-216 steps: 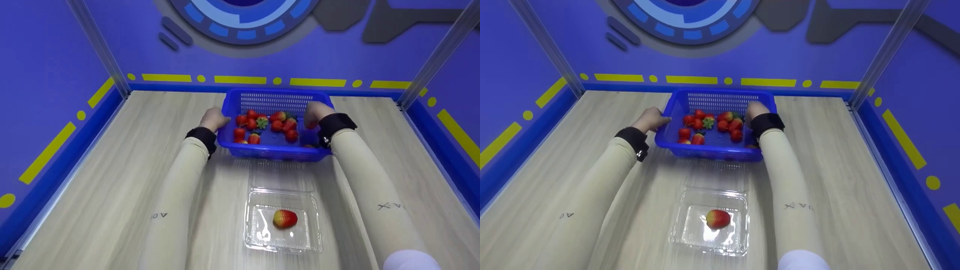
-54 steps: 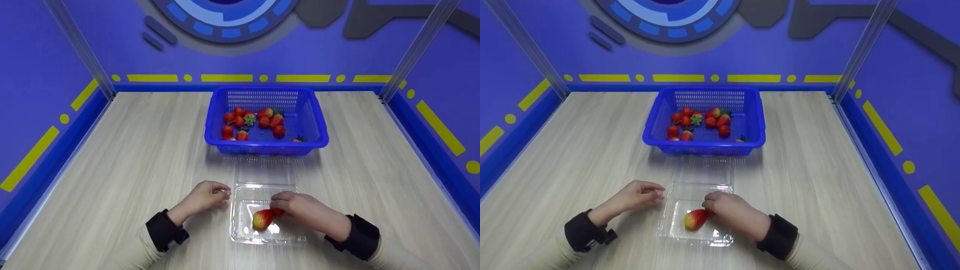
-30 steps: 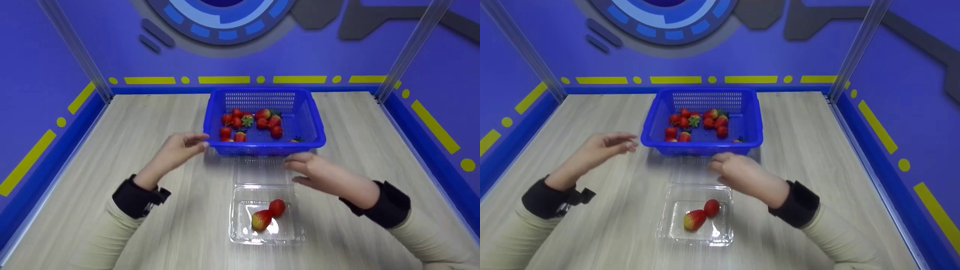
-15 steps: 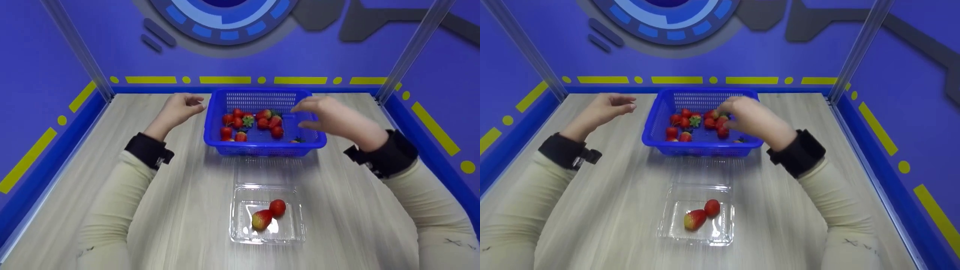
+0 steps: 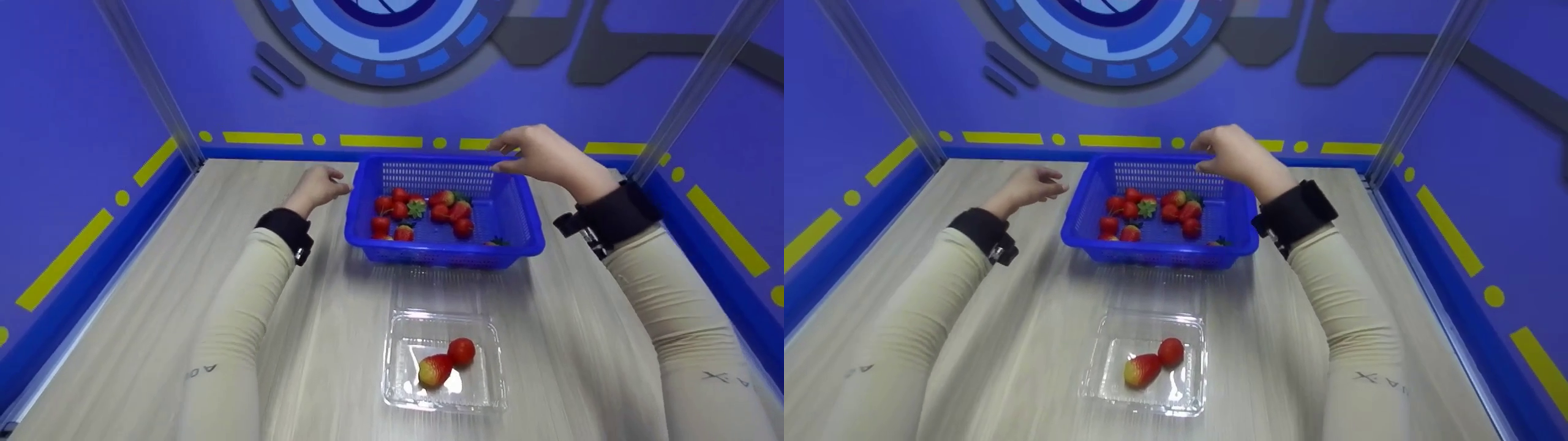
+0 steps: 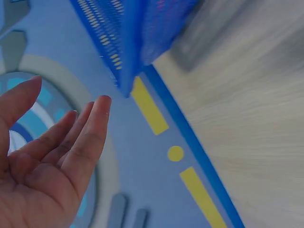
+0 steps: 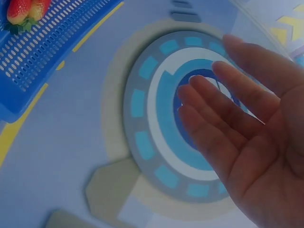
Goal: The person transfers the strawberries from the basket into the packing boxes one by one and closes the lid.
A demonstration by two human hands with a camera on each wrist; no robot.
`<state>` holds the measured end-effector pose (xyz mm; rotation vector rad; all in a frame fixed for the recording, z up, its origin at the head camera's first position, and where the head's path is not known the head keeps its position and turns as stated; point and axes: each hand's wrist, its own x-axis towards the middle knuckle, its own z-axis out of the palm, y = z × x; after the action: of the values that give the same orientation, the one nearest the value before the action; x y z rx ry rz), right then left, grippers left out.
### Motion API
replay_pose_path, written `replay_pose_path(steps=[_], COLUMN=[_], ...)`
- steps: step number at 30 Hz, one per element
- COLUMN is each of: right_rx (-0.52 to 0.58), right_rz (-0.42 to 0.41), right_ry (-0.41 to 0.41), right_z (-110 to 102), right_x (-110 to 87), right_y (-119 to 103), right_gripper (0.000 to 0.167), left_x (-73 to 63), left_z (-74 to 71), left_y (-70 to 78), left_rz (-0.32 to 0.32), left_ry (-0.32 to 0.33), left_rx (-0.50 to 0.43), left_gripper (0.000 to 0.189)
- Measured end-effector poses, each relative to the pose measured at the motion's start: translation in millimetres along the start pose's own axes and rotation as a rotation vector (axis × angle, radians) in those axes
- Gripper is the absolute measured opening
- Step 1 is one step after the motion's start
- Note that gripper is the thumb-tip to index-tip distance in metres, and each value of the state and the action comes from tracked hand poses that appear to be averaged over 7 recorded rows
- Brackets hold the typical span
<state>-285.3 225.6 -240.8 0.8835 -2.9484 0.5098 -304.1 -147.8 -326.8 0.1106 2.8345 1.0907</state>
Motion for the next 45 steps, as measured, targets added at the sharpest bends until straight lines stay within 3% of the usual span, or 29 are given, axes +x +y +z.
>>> replay_pose_path(steps=[8, 17, 20, 26, 27, 29, 31, 32, 34, 36, 38, 39, 40, 42, 45], right_rx=[0.017, 0.044, 0.036, 0.053, 0.055, 0.056, 0.063, 0.061, 0.051, 0.048, 0.058, 0.060, 0.065, 0.068, 0.036], right_rz=[0.057, 0.111, 0.133, 0.160, 0.160, 0.163, 0.169, 0.173, 0.179, 0.193, 0.210, 0.211, 0.215, 0.218, 0.198], right_ry=[-0.077, -0.108, -0.117, -0.163, -0.166, -0.166, -0.163, -0.163, -0.172, -0.194, -0.222, -0.235, -0.249, -0.279, -0.317], right_z=[18, 37, 46, 68, 72, 80, 87, 91, 99, 106, 113, 116, 119, 124, 131], right_x=[29.1, 61.4, 68.7, 78.3, 80.0, 84.0, 86.8, 88.3, 90.7, 91.7, 93.3, 94.0, 94.8, 96.3, 97.6], right_y=[10, 27, 36, 50, 52, 55, 58, 59, 61, 62, 61, 60, 60, 60, 60], right_gripper=[0.037, 0.038, 0.037, 0.037, 0.037, 0.036, 0.034, 0.033, 0.031, 0.029, 0.028, 0.028, 0.029, 0.031, 0.035], left_x=[11.2, 24.3, 43.2, 138.6, 156.2, 168.2, 213.3, 226.1, 234.7, 228.0, 182.3, 172.2, 170.4, 190.3, 245.9], left_z=[25.0, 36.4, 44.2, 84.7, 92.1, 96.6, 115.3, 121.0, 125.0, 121.1, 98.8, 93.8, 92.0, 99.3, 122.7], left_y=[-15.5, -24.7, -37.8, -119.7, -133.1, -138.7, -171.0, -178.6, -182.0, -173.9, -135.4, -128.4, -127.5, -143.9, -190.1], left_rz=[-0.145, -0.276, -0.315, -0.352, -0.365, -0.391, -0.408, -0.411, -0.412, -0.421, -0.417, -0.405, -0.397, -0.392, -0.355], left_ry=[-0.023, -0.010, -0.036, -0.137, -0.139, -0.145, -0.157, -0.159, -0.153, -0.162, -0.158, -0.149, -0.149, -0.147, -0.133], left_rx=[-0.006, -0.178, -0.200, -0.289, -0.285, -0.260, -0.224, -0.205, -0.152, -0.100, -0.057, -0.042, -0.023, 0.020, 0.125], left_gripper=[0.056, 0.035, 0.022, 0.022, 0.022, 0.025, 0.030, 0.031, 0.031, 0.035, 0.035, 0.034, 0.034, 0.036, 0.044])
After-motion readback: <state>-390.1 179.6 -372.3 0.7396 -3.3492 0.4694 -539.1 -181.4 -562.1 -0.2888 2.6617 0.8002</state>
